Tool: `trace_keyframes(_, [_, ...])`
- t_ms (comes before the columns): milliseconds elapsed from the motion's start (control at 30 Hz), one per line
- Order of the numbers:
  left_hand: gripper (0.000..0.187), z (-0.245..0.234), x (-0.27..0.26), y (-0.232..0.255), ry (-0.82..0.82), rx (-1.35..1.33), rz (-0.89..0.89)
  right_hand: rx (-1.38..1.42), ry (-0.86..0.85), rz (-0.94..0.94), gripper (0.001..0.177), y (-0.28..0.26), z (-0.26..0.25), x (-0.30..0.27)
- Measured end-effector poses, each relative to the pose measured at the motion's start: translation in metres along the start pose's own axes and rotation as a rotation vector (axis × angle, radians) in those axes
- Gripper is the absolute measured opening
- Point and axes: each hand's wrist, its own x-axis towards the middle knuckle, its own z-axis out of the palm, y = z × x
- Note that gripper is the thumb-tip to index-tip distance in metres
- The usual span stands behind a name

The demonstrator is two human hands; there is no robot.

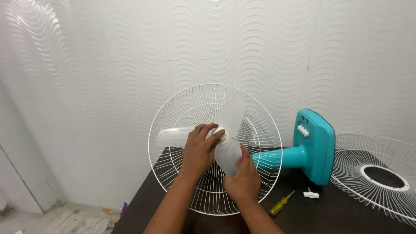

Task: The person disassembles a teal table fan by removing the front grille, fan blades, and rear grille, then uses a screwdriver to loosen screws on the motor housing. The fan remains partially disassembled on the table.

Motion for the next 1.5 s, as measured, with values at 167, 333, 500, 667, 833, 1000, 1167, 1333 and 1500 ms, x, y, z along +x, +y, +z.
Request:
trace_keyframes(167, [0.042,0.007,0.001,0.01,0.043,0.006,0.107,0.017,-0.01,0.001,0.103,0.001,-0.001,-0.001])
trace_keyframes(333, [0.035,0.009,0.013,0.01,-0.042,-0.067,0.012,0.009,-0.035,0.02,0.103,-0.003,-0.003,-0.003])
trace_keyframes(500, [0.037,0.004,0.018,0.02,-0.03,-0.044,0.042,-0.001,-0.057,0.039,0.102,-0.004,-0.006,-0.004])
trace_keyframes(667, [0.035,-0.005,0.011,0.038,0.073,-0.104,0.03,0.0,-0.009,-0.021,0.104,-0.007,-0.008,-0.005])
trace_keyframes(833, [0.035,-0.013,-0.015,0.063,0.097,-0.24,-0.128,0.004,-0.002,-0.09,0.115,-0.007,-0.008,-0.006])
trace_keyframes(1000, [0.032,-0.014,-0.032,0.068,0.12,-0.302,-0.273,0.168,0.263,-0.352,0.094,-0.004,0.0,-0.012])
trace_keyframes(1167, [0.032,-0.012,-0.041,0.06,0.175,-0.304,-0.394,0.195,0.37,-0.421,0.052,0.002,-0.001,-0.017])
trace_keyframes(1333, [0.036,-0.005,-0.052,0.056,0.191,-0.502,-0.521,0.282,0.313,-0.554,0.037,-0.004,-0.004,-0.018])
trace_keyframes(1500, [0.035,0.004,-0.056,0.054,0.223,-0.703,-0.773,0.304,0.317,-0.605,0.018,-0.012,-0.01,-0.019])
